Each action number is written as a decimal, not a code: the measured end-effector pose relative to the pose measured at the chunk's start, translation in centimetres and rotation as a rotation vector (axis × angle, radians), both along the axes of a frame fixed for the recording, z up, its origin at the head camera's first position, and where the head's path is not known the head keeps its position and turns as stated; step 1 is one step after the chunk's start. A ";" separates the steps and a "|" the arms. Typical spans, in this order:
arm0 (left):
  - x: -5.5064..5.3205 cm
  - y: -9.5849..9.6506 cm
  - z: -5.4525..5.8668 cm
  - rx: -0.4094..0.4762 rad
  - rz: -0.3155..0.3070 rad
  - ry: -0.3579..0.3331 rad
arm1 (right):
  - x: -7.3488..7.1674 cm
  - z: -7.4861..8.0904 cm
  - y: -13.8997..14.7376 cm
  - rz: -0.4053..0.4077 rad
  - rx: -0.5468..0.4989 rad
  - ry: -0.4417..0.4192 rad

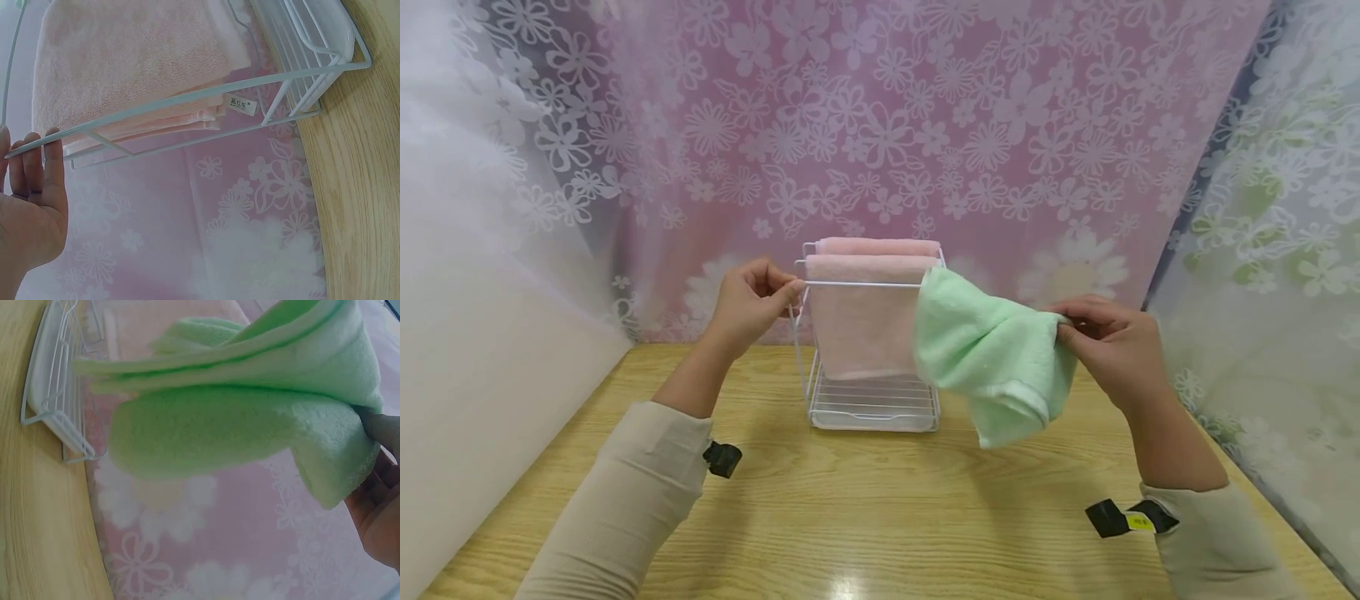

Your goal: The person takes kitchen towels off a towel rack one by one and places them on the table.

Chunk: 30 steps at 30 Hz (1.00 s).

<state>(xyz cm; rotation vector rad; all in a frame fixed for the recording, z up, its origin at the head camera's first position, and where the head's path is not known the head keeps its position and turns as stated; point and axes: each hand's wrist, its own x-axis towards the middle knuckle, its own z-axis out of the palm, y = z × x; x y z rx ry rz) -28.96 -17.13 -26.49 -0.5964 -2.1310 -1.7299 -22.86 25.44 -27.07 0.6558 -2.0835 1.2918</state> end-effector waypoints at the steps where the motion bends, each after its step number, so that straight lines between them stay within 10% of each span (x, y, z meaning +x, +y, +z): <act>1: 0.0 0.0 0.0 0.004 -0.001 0.001 | 0.0 -0.1 0.1 -0.018 0.011 -0.006; 30: -0.1 0.0 0.0 0.007 0.001 -0.018 | -1.8 -2.0 4.4 -0.212 0.099 -0.054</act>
